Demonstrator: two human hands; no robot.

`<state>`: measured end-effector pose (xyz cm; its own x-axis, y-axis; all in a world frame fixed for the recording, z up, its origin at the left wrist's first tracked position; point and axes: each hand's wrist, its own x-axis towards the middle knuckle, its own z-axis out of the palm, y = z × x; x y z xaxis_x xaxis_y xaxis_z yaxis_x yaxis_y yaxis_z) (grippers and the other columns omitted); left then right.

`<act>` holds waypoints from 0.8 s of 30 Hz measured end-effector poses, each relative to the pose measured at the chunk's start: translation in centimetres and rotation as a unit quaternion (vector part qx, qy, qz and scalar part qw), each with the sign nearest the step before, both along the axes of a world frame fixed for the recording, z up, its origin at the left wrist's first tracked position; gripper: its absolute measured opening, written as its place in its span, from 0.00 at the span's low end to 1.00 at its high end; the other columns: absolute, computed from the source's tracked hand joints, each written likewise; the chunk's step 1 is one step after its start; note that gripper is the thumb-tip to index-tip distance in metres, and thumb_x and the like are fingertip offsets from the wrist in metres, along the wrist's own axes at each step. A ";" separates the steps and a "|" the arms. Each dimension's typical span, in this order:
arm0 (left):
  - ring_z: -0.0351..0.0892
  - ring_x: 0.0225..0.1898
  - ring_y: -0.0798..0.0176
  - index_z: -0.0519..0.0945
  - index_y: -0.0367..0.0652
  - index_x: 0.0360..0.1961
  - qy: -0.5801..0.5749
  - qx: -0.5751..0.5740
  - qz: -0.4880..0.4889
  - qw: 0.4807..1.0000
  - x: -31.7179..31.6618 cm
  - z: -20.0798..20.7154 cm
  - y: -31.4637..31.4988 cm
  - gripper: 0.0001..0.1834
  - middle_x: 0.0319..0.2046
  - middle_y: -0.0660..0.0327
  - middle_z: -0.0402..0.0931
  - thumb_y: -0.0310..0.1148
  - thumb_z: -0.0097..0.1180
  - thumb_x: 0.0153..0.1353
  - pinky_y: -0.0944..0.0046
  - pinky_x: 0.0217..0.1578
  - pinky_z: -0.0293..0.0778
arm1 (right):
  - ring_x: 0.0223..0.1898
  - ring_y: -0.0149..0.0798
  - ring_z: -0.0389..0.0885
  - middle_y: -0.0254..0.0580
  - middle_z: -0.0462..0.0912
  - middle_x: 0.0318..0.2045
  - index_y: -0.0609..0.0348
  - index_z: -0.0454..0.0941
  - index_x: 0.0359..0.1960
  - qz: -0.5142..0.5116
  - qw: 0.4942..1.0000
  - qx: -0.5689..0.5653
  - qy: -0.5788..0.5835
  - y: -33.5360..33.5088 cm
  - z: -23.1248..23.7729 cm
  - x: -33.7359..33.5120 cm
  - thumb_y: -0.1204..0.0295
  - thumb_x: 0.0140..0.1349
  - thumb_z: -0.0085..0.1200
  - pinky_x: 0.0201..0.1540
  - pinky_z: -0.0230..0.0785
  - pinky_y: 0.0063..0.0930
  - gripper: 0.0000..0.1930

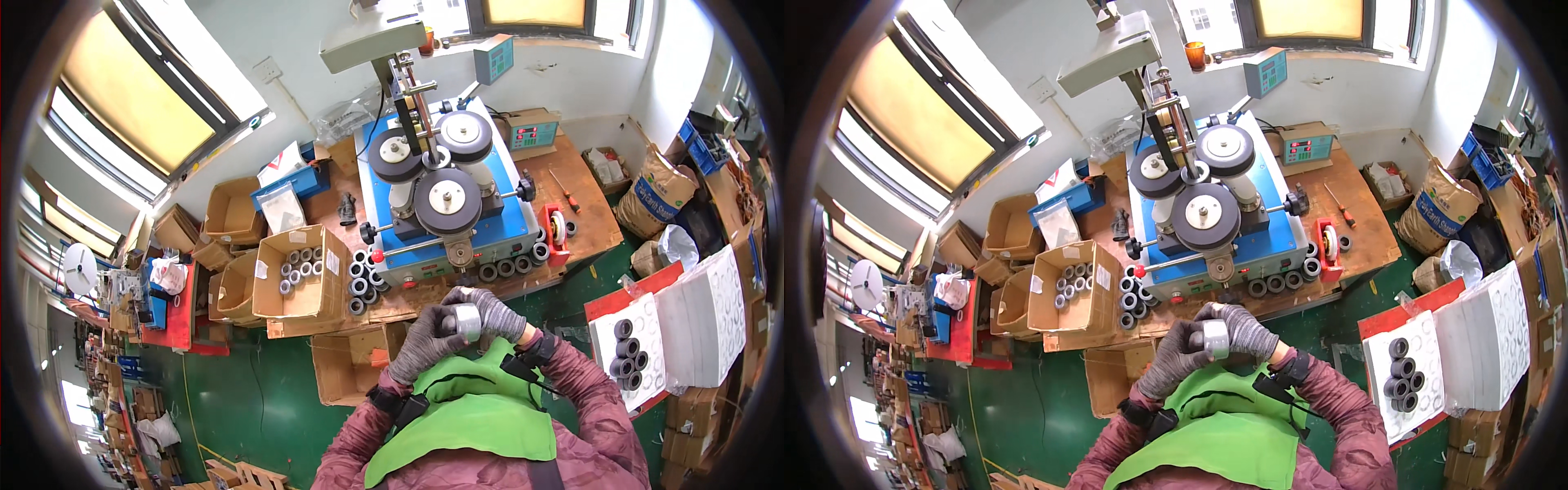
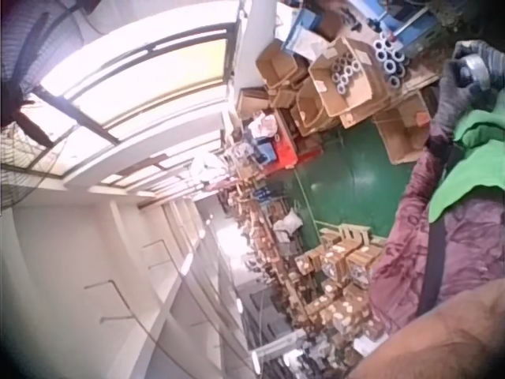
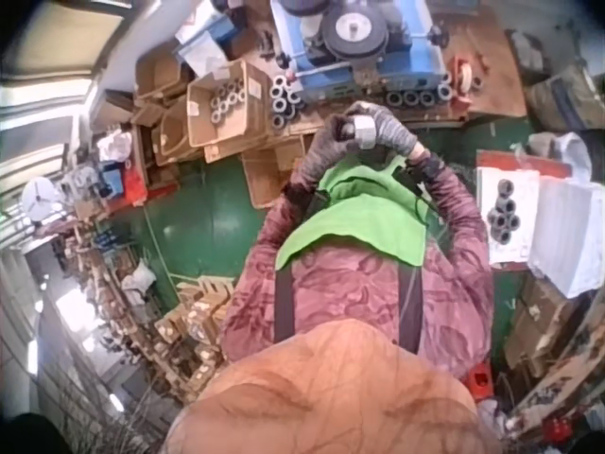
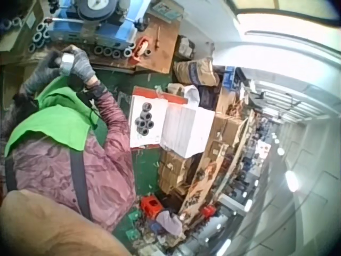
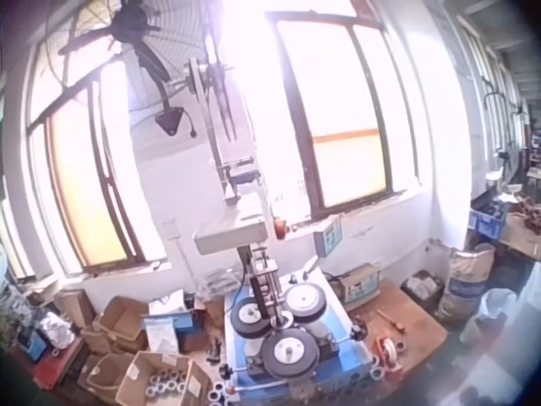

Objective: The person picks up a metal ring from a box, applies tape to it using a dispenser, and places it onto a machine. They then operate the machine to process the ring before removing it and setting it into a different box.

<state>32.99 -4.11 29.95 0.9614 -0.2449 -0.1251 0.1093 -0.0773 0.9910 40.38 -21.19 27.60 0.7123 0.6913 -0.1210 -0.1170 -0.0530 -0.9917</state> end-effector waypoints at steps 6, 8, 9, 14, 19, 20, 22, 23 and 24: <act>0.67 0.49 0.68 0.74 0.37 0.37 0.034 -0.127 0.026 0.991 1.5 -0.4 1.0 0.10 0.47 0.60 0.71 0.30 0.57 0.58 0.65 0.52 0.65 | 0.30 0.39 0.79 0.42 0.80 0.28 0.56 0.78 0.33 -0.071 0.957 -0.131 -0.249 -0.8 -1.2 1.5 0.64 0.43 0.66 0.36 0.71 0.30 0.17; 0.70 0.44 0.70 0.75 0.37 0.37 0.010 -0.084 0.014 0.996 1.7 -0.7 1.8 0.08 0.44 0.62 0.73 0.29 0.56 0.58 0.68 0.47 0.68 | 0.30 0.43 0.80 0.43 0.80 0.28 0.52 0.79 0.32 -0.064 0.958 -0.145 -0.241 -1.1 -1.8 2.0 0.56 0.44 0.65 0.35 0.71 0.33 0.18; 0.70 0.44 0.70 0.75 0.37 0.37 0.011 -0.084 0.017 0.996 1.7 -0.7 1.7 0.08 0.44 0.62 0.73 0.29 0.56 0.58 0.68 0.47 0.68 | 0.31 0.46 0.80 0.43 0.80 0.27 0.51 0.78 0.32 -0.065 0.944 -0.211 -0.245 -1.0 -2.0 2.2 0.57 0.45 0.63 0.35 0.71 0.36 0.16; 0.72 0.35 0.73 0.74 0.38 0.32 0.035 0.000 0.085 0.996 2.4 -1.3 0.6 0.06 0.30 0.65 0.75 0.28 0.56 0.57 0.72 0.39 0.69 | 0.32 0.49 0.79 0.44 0.79 0.28 0.52 0.75 0.32 -0.135 0.875 -0.315 -0.343 -0.9 -2.8 2.6 0.65 0.46 0.59 0.34 0.71 0.40 0.12; 0.70 0.28 0.74 0.74 0.39 0.30 0.015 0.040 0.151 0.988 3.1 -2.3 0.8 0.06 0.25 0.66 0.73 0.30 0.56 0.57 0.71 0.33 0.69 | 0.29 0.44 0.79 0.44 0.80 0.26 0.52 0.79 0.31 -0.110 0.895 -0.269 -0.338 -1.2 -3.2 2.9 0.64 0.48 0.57 0.34 0.70 0.33 0.09; 0.70 0.28 0.74 0.74 0.39 0.30 0.027 -0.004 0.155 0.988 3.1 -2.5 0.9 0.06 0.24 0.66 0.73 0.30 0.56 0.57 0.71 0.32 0.69 | 0.29 0.43 0.79 0.43 0.80 0.26 0.53 0.79 0.30 -0.084 0.925 -0.210 -0.306 -1.1 -3.3 3.0 0.65 0.48 0.58 0.34 0.70 0.32 0.09; 0.69 0.27 0.74 0.74 0.39 0.29 0.039 -0.050 0.159 0.985 3.1 -3.2 1.1 0.07 0.24 0.66 0.72 0.30 0.57 0.57 0.72 0.31 0.68 | 0.29 0.38 0.80 0.42 0.80 0.26 0.56 0.79 0.31 -0.065 0.949 -0.145 -0.272 -1.2 -2.9 2.7 0.67 0.50 0.58 0.34 0.70 0.29 0.09; 0.71 0.26 0.73 0.73 0.39 0.30 0.025 -0.038 0.156 0.987 3.1 -3.5 1.2 0.08 0.23 0.65 0.73 0.31 0.57 0.57 0.71 0.30 0.70 | 0.30 0.39 0.80 0.42 0.80 0.27 0.56 0.79 0.33 -0.045 0.964 -0.107 -0.238 -1.2 -2.0 2.3 0.70 0.49 0.57 0.35 0.71 0.29 0.09; 0.72 0.25 0.72 0.73 0.38 0.30 0.012 -0.027 0.153 0.988 3.0 -3.7 1.3 0.09 0.22 0.64 0.73 0.32 0.57 0.58 0.70 0.28 0.71 | 0.31 0.41 0.81 0.42 0.81 0.27 0.55 0.78 0.35 -0.025 0.976 -0.069 -0.204 -1.2 -1.3 2.1 0.72 0.49 0.57 0.37 0.71 0.29 0.10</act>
<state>35.95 -2.80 26.26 0.9884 0.0501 -0.1435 0.1429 0.0150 0.9896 42.46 -22.40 26.26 0.7526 0.6522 0.0903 0.2810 -0.1942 -0.9399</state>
